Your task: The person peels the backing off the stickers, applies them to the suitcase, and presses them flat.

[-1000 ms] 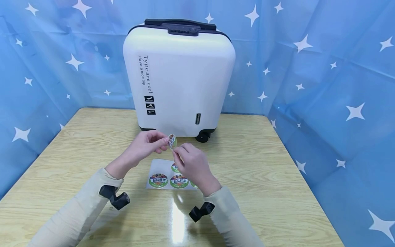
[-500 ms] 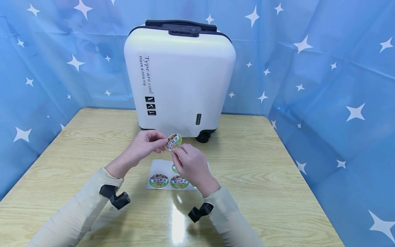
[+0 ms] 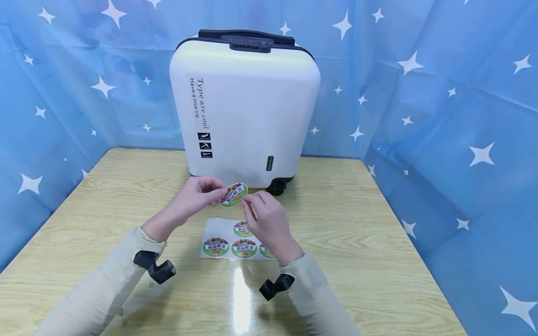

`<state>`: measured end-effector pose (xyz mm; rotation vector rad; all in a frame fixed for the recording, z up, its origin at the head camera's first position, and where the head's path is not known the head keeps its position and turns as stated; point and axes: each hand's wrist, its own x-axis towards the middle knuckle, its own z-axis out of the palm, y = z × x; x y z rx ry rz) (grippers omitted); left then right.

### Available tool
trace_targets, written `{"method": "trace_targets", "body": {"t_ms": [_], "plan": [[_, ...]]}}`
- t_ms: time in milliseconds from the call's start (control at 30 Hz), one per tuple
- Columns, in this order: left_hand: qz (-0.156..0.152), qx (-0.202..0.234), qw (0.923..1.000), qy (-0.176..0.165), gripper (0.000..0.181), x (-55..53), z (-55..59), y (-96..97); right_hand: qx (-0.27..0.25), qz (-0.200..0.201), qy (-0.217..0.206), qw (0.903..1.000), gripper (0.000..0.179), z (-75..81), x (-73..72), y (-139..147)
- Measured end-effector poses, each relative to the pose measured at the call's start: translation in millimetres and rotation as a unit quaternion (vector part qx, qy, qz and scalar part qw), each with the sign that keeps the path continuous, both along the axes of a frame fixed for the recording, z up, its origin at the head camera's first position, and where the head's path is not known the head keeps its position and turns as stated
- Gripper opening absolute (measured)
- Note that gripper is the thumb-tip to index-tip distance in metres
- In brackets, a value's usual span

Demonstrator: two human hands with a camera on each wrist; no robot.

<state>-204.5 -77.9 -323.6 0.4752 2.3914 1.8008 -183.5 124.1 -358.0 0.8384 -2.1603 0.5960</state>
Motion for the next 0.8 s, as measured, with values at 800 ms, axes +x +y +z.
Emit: {"method": "trace_targets", "body": {"t_ms": [800], "plan": [[-0.035,-0.113,0.9919,0.046,0.009,4.7,0.9,-3.3,-0.052,-0.018,-0.052,0.9971,0.014,-0.5,-0.1,0.8]]}}
